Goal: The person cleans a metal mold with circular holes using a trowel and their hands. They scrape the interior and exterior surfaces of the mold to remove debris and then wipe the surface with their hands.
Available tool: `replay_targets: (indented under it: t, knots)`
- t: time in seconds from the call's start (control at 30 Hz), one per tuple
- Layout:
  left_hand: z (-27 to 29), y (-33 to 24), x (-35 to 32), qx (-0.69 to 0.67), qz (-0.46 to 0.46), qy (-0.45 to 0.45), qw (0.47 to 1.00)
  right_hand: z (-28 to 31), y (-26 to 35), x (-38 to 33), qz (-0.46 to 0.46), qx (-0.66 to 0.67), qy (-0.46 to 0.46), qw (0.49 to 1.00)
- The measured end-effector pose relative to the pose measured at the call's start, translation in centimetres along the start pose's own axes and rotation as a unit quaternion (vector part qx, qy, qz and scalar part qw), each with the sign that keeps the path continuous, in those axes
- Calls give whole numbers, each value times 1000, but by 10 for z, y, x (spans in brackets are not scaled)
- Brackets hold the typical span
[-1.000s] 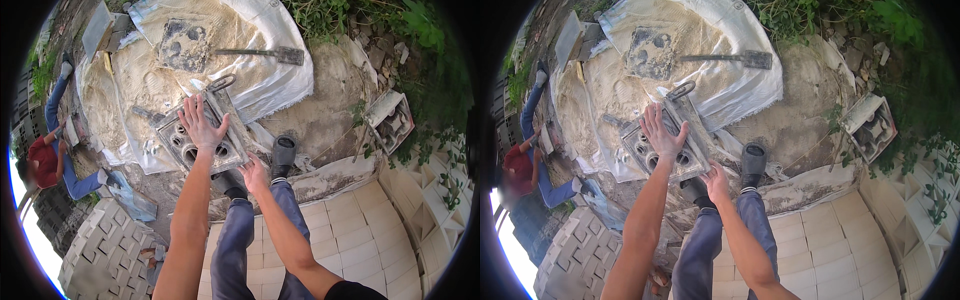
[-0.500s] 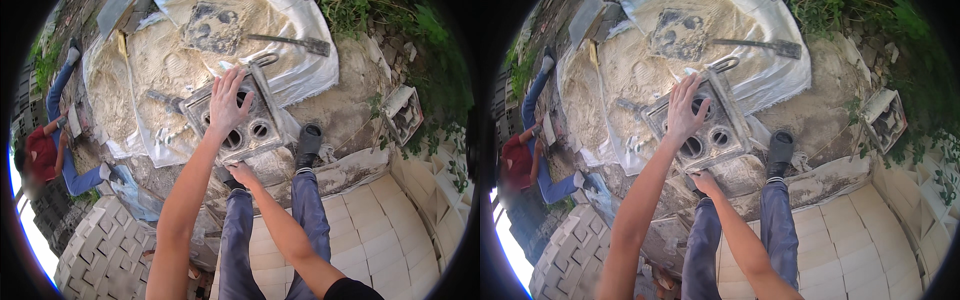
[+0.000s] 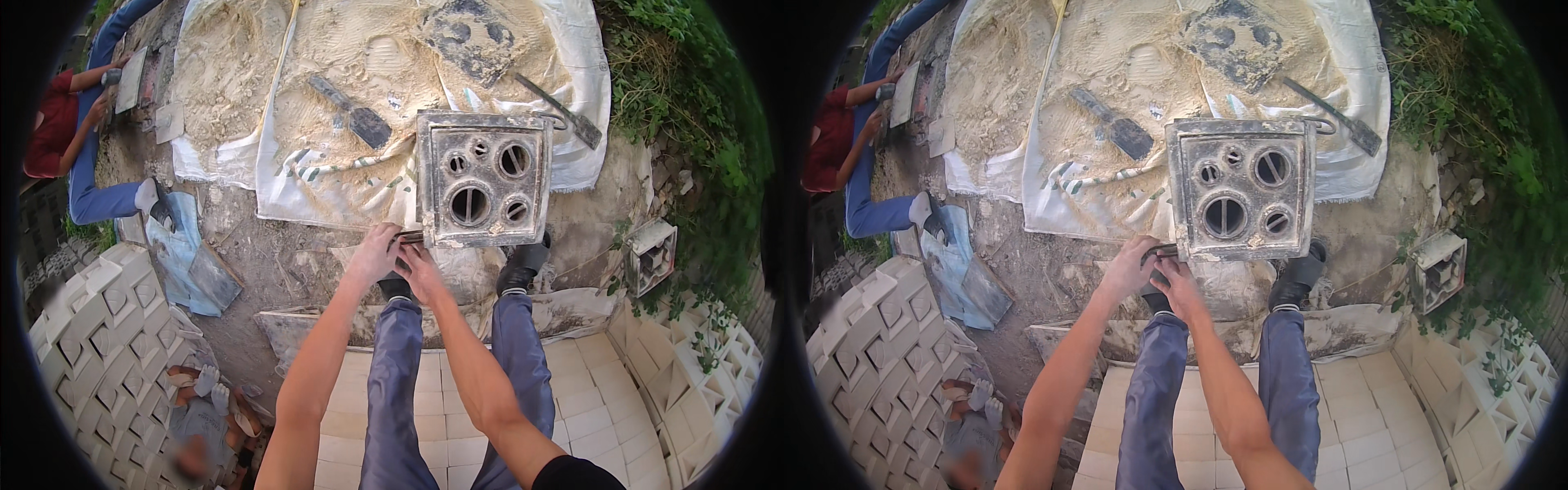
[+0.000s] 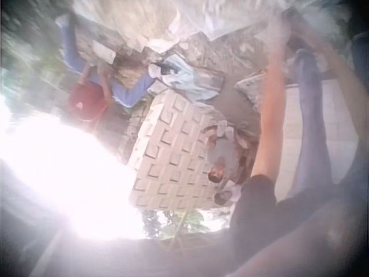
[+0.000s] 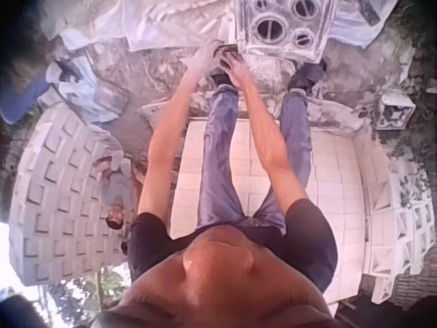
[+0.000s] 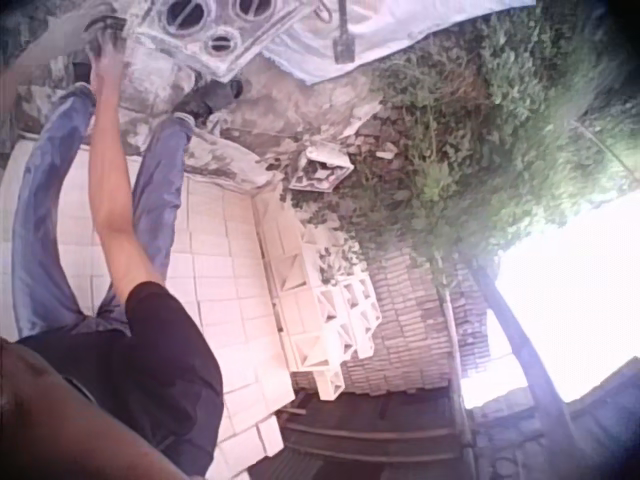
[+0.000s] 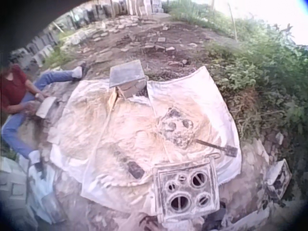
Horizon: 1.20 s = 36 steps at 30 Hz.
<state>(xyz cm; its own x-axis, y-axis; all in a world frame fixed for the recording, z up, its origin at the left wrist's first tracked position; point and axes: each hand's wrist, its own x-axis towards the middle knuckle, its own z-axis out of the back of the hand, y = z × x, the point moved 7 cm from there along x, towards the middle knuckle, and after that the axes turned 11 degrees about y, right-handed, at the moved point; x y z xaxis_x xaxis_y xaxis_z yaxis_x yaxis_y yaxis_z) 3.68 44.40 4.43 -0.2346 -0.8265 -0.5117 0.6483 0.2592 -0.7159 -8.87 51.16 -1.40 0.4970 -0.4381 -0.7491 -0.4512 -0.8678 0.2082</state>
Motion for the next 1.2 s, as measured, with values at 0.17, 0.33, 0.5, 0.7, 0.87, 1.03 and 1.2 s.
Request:
replay_targets:
  t: [0.17, 0.33, 0.5, 0.7, 0.87, 1.03, 1.2]
  knots:
    - [-22, 3, 3, -35, 52, 55, 997, -4, 14, 22, 78, 135, 13, 988]
    - [-19, 13, 6, 97, 31, 103, 989, -8, 3, 23, 68, 145, 41, 986]
    - [-10, 6, 16, 69, 111, 191, 973, -1, 1, 23, 78, 115, 23, 990]
    - [34, -65, 25, 134, -86, 41, 986, 4, -3, 28, 110, -28, -50, 992]
    - [4, -149, 67, 256, -285, 89, 919, 6, -15, 43, 182, 96, -34, 978]
    - [-42, -185, 122, 375, -352, 203, 833, 5, -10, 34, 114, -28, -70, 991]
    - [-52, -170, 135, 442, -374, 208, 788, -11, -1, 28, 176, 141, -61, 972]
